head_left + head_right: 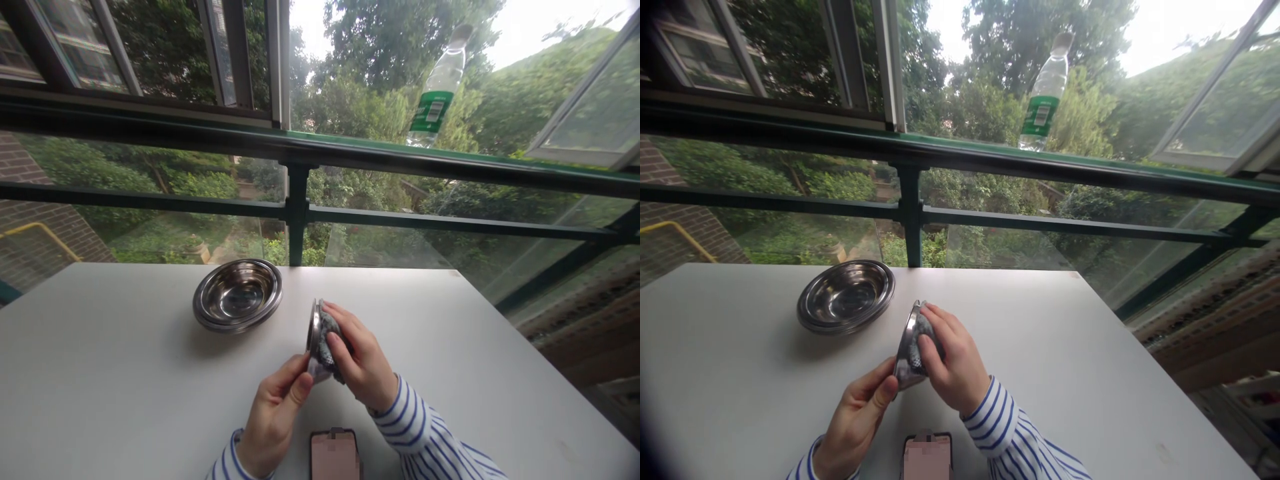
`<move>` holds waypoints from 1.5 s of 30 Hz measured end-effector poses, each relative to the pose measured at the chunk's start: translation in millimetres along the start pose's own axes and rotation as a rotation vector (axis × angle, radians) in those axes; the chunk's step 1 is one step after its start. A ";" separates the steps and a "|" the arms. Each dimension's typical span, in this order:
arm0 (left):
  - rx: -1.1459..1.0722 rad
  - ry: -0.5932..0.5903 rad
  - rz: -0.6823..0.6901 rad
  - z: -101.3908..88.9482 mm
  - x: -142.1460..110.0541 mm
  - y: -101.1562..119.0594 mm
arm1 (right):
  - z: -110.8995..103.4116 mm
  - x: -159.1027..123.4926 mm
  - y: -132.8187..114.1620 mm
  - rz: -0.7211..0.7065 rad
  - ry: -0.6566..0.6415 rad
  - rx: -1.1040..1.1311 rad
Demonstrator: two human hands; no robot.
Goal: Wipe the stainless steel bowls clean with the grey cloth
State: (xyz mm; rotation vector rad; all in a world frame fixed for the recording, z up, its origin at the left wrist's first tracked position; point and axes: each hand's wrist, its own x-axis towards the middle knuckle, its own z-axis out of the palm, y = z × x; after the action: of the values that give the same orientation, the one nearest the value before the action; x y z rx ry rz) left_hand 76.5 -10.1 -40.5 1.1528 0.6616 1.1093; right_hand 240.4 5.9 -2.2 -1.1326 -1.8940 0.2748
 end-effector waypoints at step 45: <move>-0.266 0.127 -0.064 4.7 2.0 1.3 | 0.3 -3.1 -9.1 -0.233 -0.014 -0.195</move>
State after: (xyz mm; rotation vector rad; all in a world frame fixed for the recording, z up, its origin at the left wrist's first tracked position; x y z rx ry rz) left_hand 80.9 -10.0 -37.5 0.8348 0.6230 1.1837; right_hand 235.3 -1.6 1.1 -1.0245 -2.0776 -0.0327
